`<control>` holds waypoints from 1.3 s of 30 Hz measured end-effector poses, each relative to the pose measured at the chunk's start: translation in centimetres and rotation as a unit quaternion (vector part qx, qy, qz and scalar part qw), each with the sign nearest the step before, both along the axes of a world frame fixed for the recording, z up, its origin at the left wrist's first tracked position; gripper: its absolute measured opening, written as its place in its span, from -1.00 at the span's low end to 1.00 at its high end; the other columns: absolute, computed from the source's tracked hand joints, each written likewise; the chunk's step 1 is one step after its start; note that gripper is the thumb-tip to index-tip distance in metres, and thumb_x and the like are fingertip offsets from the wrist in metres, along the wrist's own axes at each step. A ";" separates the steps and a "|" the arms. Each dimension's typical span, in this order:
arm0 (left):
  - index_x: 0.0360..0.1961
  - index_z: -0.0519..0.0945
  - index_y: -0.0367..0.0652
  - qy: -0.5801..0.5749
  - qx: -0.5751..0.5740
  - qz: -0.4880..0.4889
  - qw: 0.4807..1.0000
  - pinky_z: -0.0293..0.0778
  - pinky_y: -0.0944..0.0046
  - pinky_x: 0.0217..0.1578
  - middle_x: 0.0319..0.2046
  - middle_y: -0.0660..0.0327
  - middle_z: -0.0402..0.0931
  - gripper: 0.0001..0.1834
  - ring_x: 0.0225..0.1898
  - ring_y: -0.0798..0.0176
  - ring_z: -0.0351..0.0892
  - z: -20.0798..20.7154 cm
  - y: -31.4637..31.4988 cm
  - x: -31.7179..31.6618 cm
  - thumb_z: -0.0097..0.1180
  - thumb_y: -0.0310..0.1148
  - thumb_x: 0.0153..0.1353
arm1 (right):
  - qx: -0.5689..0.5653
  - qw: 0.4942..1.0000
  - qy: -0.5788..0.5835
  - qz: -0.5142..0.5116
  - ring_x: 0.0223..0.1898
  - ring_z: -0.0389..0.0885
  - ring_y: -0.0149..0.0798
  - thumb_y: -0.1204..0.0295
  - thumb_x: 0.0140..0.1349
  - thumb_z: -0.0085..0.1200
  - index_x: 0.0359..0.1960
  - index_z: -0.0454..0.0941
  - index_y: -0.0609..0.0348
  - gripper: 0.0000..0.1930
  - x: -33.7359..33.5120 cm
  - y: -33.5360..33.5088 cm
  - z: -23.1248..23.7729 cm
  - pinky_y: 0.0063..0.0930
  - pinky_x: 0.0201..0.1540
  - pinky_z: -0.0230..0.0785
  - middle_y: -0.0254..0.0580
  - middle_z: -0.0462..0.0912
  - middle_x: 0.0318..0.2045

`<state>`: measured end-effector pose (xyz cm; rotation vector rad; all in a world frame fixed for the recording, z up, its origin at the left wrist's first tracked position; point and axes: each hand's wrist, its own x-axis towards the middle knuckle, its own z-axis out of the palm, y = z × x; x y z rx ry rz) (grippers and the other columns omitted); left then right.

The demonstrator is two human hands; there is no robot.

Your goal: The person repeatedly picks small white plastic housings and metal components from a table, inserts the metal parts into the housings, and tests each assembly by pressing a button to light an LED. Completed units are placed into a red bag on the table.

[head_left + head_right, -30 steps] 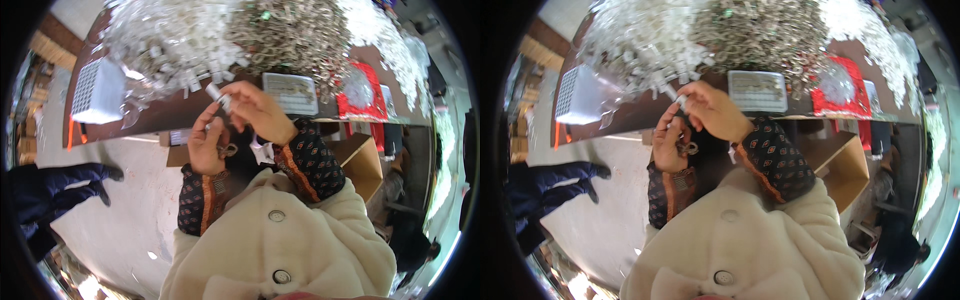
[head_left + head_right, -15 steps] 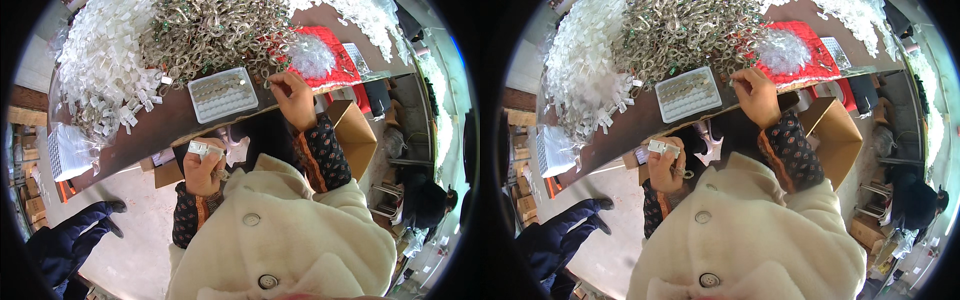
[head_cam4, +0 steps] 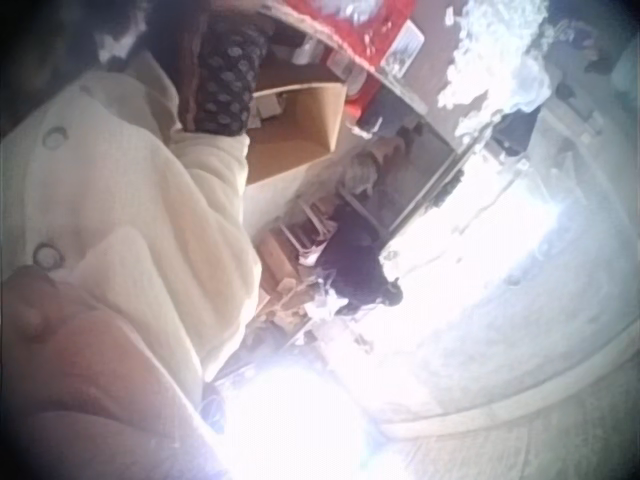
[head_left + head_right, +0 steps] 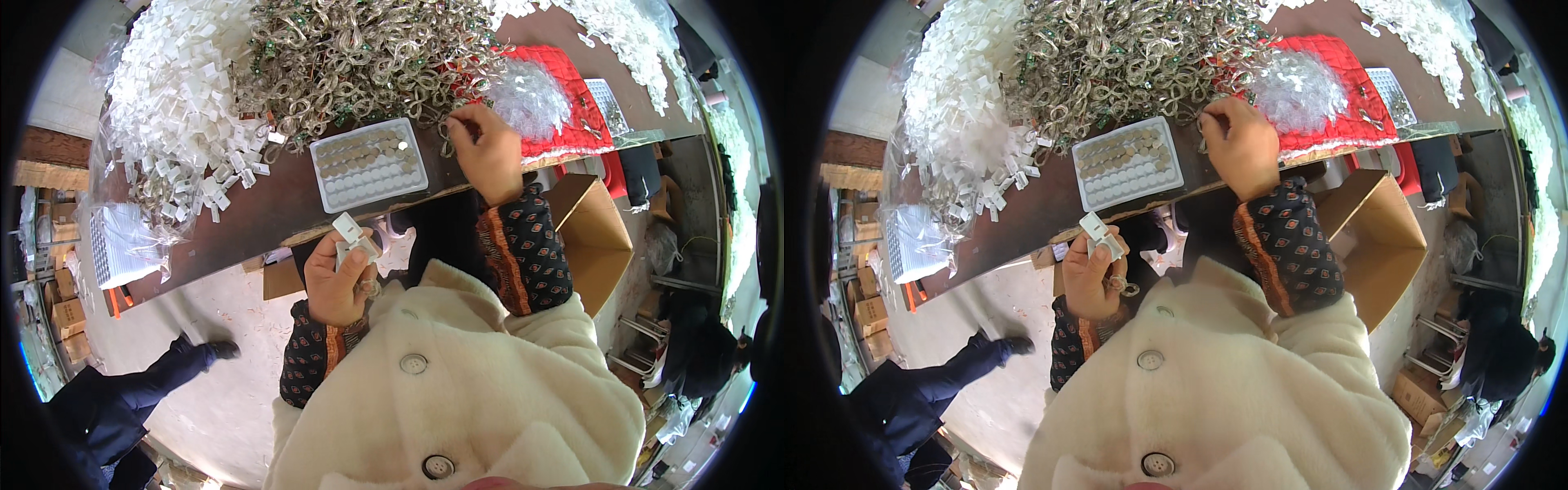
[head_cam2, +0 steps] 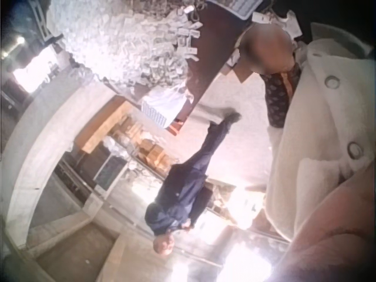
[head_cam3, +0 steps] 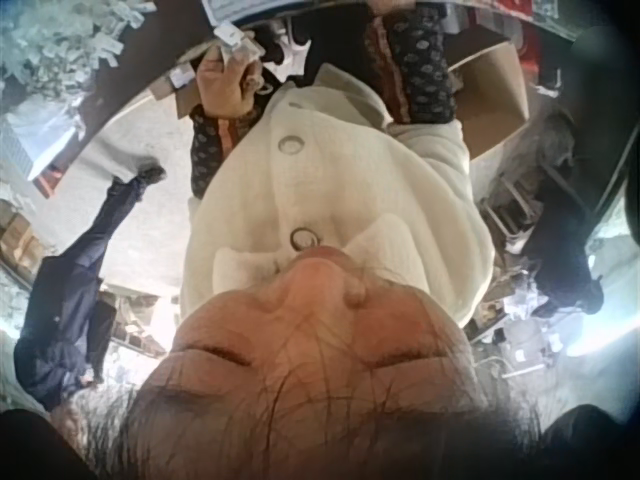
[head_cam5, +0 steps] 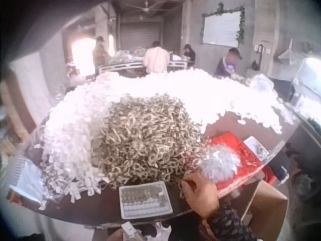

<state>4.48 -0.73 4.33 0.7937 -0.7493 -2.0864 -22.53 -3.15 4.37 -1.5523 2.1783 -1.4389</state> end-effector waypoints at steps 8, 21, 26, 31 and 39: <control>0.02 0.54 -0.28 -0.039 -0.196 0.003 0.980 0.46 0.43 -0.18 -0.10 0.19 0.58 -0.69 -0.21 0.43 0.54 2.6 -0.7 -2.4 0.20 -0.57 0.24 | 0.011 0.922 -0.361 0.140 -0.37 0.56 -0.48 0.54 0.35 0.09 -0.13 0.52 0.28 -0.89 2.7 3.8 5.1 -0.61 -0.28 0.42 -0.25 0.63 -0.33; 0.08 0.49 -0.29 0.129 -0.115 0.032 0.984 0.42 0.54 -0.40 -0.06 0.12 0.59 -0.66 -0.34 0.50 0.53 2.6 0.8 -0.1 0.17 -0.37 0.35 | 0.006 0.809 -0.437 0.393 -0.12 0.67 -0.33 0.69 0.26 0.15 -0.05 0.52 0.38 -0.77 10.1 6.9 4.5 -0.45 -0.03 0.54 0.03 0.59 0.09; -0.04 0.55 -0.28 0.051 -0.077 0.078 0.993 0.22 0.50 -0.74 -0.26 0.13 0.60 -0.61 -0.64 0.52 0.35 2.6 1.5 0.4 0.21 -0.17 0.31 | -0.060 0.817 -0.450 0.356 0.05 0.51 -0.39 0.57 0.34 0.10 -0.09 0.50 0.25 -0.86 9.7 6.5 4.1 -0.50 0.03 0.42 -0.13 0.59 -0.04; -0.04 0.55 -0.25 0.037 -0.138 0.103 0.984 0.25 0.51 -0.70 -0.21 0.11 0.61 -0.65 -0.63 0.48 0.39 2.2 1.6 0.4 0.25 -0.24 0.28 | -0.002 0.798 -0.472 0.375 -0.22 0.64 -0.34 0.59 0.35 0.08 -0.02 0.53 0.31 -0.81 9.5 7.7 5.6 -0.45 -0.08 0.50 -0.12 0.61 -0.15; 0.02 0.51 -0.31 0.100 -0.116 0.121 0.981 0.61 0.30 -0.18 -0.16 0.11 0.61 -0.65 -0.20 0.33 0.63 2.0 2.2 0.5 0.25 -0.62 0.20 | -0.039 0.926 -0.147 0.347 -0.37 0.66 -0.42 0.67 0.27 0.13 0.00 0.64 0.27 -0.73 11.2 7.4 6.5 -0.63 -0.31 0.54 -0.16 0.60 -0.23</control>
